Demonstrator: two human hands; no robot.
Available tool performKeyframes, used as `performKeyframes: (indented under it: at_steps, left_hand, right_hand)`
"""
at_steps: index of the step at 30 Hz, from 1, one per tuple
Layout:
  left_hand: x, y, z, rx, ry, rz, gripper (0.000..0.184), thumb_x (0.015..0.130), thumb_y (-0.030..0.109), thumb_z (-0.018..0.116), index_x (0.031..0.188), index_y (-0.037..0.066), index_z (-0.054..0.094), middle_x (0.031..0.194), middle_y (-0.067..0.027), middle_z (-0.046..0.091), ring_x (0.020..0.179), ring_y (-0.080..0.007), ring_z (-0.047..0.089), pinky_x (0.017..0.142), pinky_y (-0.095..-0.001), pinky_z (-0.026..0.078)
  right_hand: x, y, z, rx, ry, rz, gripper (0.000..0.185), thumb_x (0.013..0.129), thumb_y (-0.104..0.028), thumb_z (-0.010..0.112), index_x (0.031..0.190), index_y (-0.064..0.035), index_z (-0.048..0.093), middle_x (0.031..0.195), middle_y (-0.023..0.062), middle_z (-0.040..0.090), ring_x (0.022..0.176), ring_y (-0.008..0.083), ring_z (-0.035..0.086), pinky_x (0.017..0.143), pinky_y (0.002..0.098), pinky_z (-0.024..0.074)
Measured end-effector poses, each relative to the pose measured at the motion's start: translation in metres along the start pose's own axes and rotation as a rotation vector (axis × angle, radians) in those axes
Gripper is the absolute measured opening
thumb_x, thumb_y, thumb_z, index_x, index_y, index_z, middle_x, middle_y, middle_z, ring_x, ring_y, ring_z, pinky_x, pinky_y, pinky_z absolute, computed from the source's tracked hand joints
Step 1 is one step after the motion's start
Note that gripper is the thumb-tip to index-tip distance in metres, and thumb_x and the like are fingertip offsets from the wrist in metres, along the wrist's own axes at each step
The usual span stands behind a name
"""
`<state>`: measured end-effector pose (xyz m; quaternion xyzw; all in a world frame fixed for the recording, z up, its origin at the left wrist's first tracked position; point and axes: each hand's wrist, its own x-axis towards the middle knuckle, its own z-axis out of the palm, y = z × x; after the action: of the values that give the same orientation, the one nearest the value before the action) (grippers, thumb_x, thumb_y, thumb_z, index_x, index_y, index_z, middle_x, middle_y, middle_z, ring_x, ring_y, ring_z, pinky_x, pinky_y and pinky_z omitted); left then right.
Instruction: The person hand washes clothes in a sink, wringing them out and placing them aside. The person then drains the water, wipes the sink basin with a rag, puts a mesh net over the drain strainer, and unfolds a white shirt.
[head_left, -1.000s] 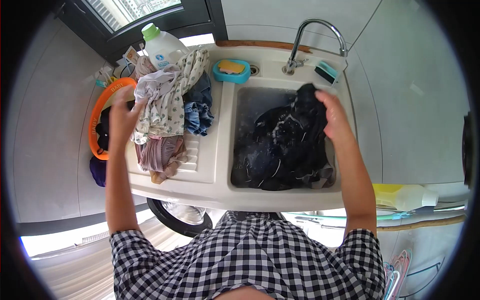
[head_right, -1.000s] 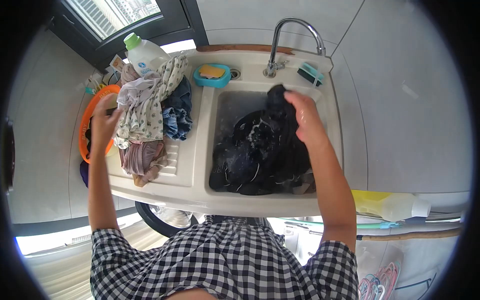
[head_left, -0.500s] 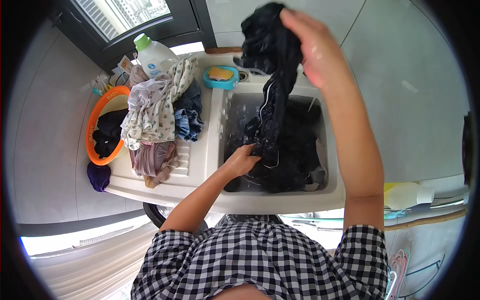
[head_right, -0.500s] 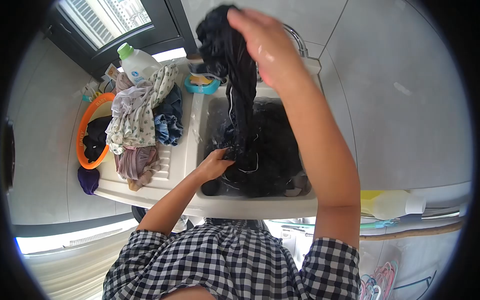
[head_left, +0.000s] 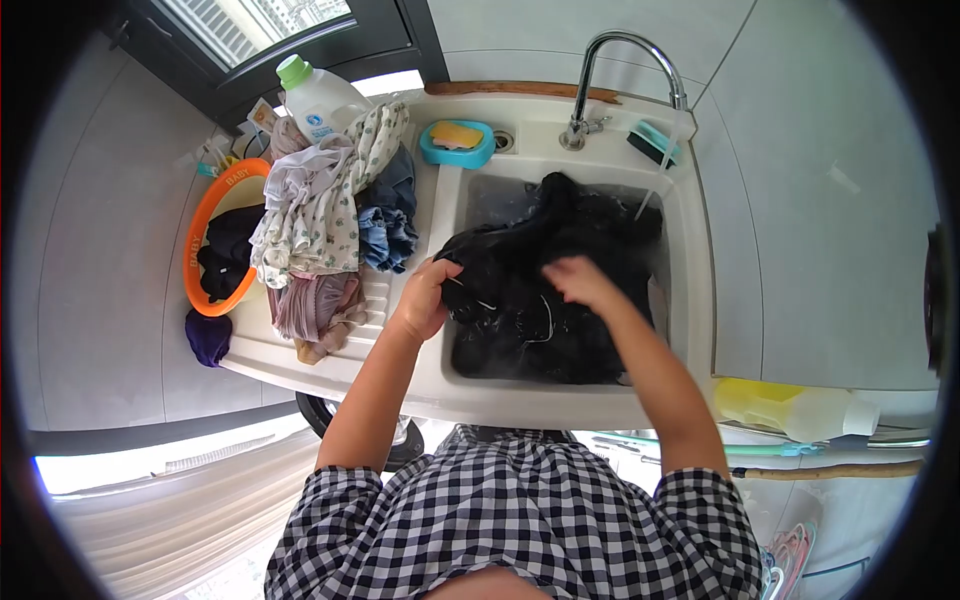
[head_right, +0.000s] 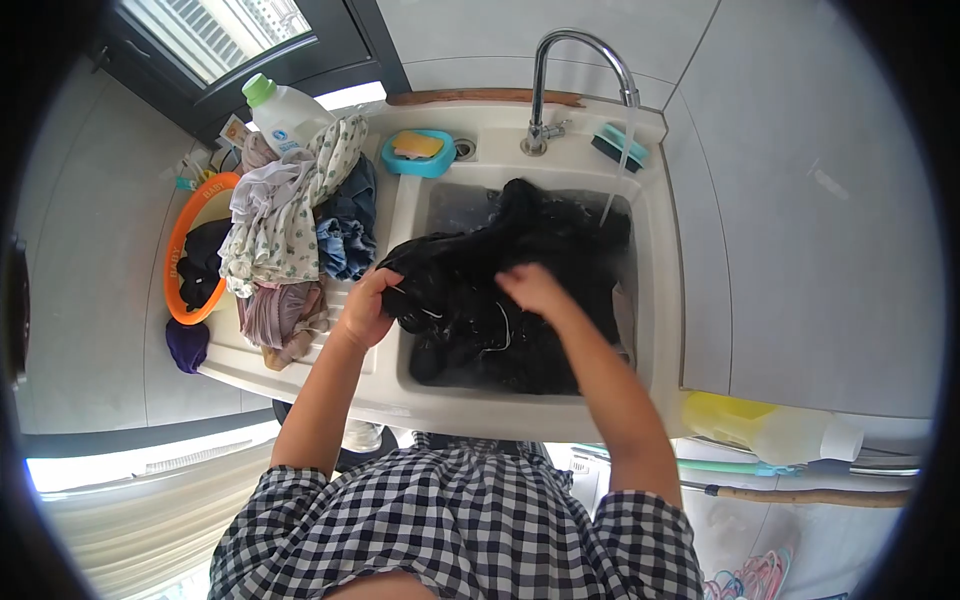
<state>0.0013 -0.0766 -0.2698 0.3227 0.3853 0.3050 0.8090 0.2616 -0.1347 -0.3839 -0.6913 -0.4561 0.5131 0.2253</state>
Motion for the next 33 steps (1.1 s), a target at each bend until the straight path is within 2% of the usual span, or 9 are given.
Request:
performKeyframes:
  at_steps: [2, 7, 9, 13, 19, 22, 23, 28, 33]
  left_hand:
    - [0.000, -0.002, 0.004, -0.051, -0.063, -0.011, 0.028, 0.087, 0.015, 0.050, 0.107, -0.002, 0.058, 0.100, -0.0085, 0.064, 0.090, -0.0184, 0.062, 0.082, -0.0308, 0.049]
    - [-0.006, 0.016, 0.004, 0.035, -0.035, 0.035, 0.041, 0.095, 0.037, 0.047, 0.107, 0.000, 0.057, 0.100, -0.0085, 0.064, 0.088, -0.0171, 0.063, 0.078, -0.0309, 0.051]
    - [-0.003, 0.016, -0.010, 0.028, 0.032, 0.067, 0.046, 0.096, 0.041, 0.044, 0.109, -0.002, 0.056, 0.102, -0.0096, 0.064, 0.089, -0.0172, 0.063, 0.078, -0.0306, 0.052]
    - [-0.001, 0.016, -0.024, 0.061, 0.139, 0.108, 0.053, 0.094, 0.044, 0.047, 0.110, -0.006, 0.054, 0.102, -0.0124, 0.062, 0.089, -0.0186, 0.063, 0.079, -0.0317, 0.052]
    - [0.051, 0.000, -0.021, 0.610, 0.380, 0.317, 0.060, 0.086, 0.049, 0.056, 0.104, -0.009, 0.058, 0.094, -0.0135, 0.062, 0.089, -0.0220, 0.062, 0.078, -0.0288, 0.047]
    - [0.068, 0.029, 0.007, 1.130, 0.392, 0.384, 0.050, 0.084, 0.046, 0.060, 0.094, -0.003, 0.064, 0.079, -0.0169, 0.064, 0.082, -0.0268, 0.063, 0.075, -0.0307, 0.047]
    - [0.083, 0.010, -0.008, 1.326, 0.594, 0.875, 0.036, 0.080, 0.038, 0.064, 0.088, 0.003, 0.066, 0.076, -0.0176, 0.064, 0.073, -0.0293, 0.063, 0.071, -0.0345, 0.049]
    - [0.030, -0.050, 0.023, 1.229, -0.023, 0.360, 0.024, 0.072, 0.020, 0.072, 0.088, 0.005, 0.064, 0.090, -0.0161, 0.063, 0.081, -0.0304, 0.062, 0.074, -0.0381, 0.049]
    - [0.028, -0.139, 0.003, 1.635, 0.016, 0.569, 0.023, 0.072, 0.019, 0.073, 0.086, 0.003, 0.065, 0.088, -0.0155, 0.063, 0.079, -0.0335, 0.062, 0.072, -0.0412, 0.050]
  right_hand:
    - [-0.002, 0.019, 0.046, -0.157, 0.206, -0.107, 0.032, 0.085, -0.028, 0.059, 0.096, 0.0017, 0.066, 0.089, 0.0204, 0.067, 0.088, 0.0276, 0.064, 0.077, 0.0378, 0.0479]
    - [-0.027, 0.002, 0.034, 0.538, -0.200, 0.090, 0.022, 0.084, -0.013, 0.057, 0.098, 0.0006, 0.065, 0.084, 0.0098, 0.065, 0.073, 0.0185, 0.062, 0.060, 0.0311, 0.0487]
    - [-0.041, 0.014, 0.014, 0.985, -0.092, -0.017, 0.013, 0.082, -0.009, 0.055, 0.090, -0.0035, 0.063, 0.074, 0.0032, 0.058, 0.063, 0.0118, 0.056, 0.054, 0.0268, 0.0468]
    - [-0.091, 0.013, -0.071, 1.426, 0.146, -0.268, 0.020, 0.090, -0.021, 0.057, 0.073, -0.0116, 0.051, 0.063, -0.0003, 0.049, 0.060, 0.0140, 0.052, 0.076, 0.0421, 0.0521]
    - [-0.078, 0.009, -0.118, 1.433, 0.261, -0.587, 0.015, 0.091, -0.020, 0.056, 0.087, -0.0059, 0.057, 0.073, 0.0013, 0.058, 0.071, 0.0150, 0.057, 0.084, 0.0372, 0.0496]
    - [-0.073, -0.013, -0.113, 0.978, 0.587, -0.337, 0.024, 0.091, -0.017, 0.055, 0.108, 0.0000, 0.055, 0.090, 0.0064, 0.064, 0.078, 0.0158, 0.060, 0.087, 0.0334, 0.0473]
    - [-0.072, -0.001, -0.111, 0.920, 0.536, -0.236, 0.038, 0.091, -0.016, 0.055, 0.124, 0.0007, 0.047, 0.102, 0.0105, 0.064, 0.084, 0.0162, 0.061, 0.083, 0.0312, 0.0488]
    - [-0.065, 0.033, -0.049, 0.398, 0.342, -0.177, 0.027, 0.086, -0.017, 0.061, 0.111, -0.0062, 0.058, 0.096, 0.0085, 0.065, 0.080, 0.0148, 0.061, 0.069, 0.0294, 0.0512]
    - [-0.046, 0.028, 0.033, -0.299, 0.486, -0.091, 0.035, 0.076, -0.028, 0.070, 0.103, -0.0075, 0.060, 0.090, 0.0119, 0.062, 0.086, 0.0300, 0.062, 0.075, 0.0394, 0.0499]
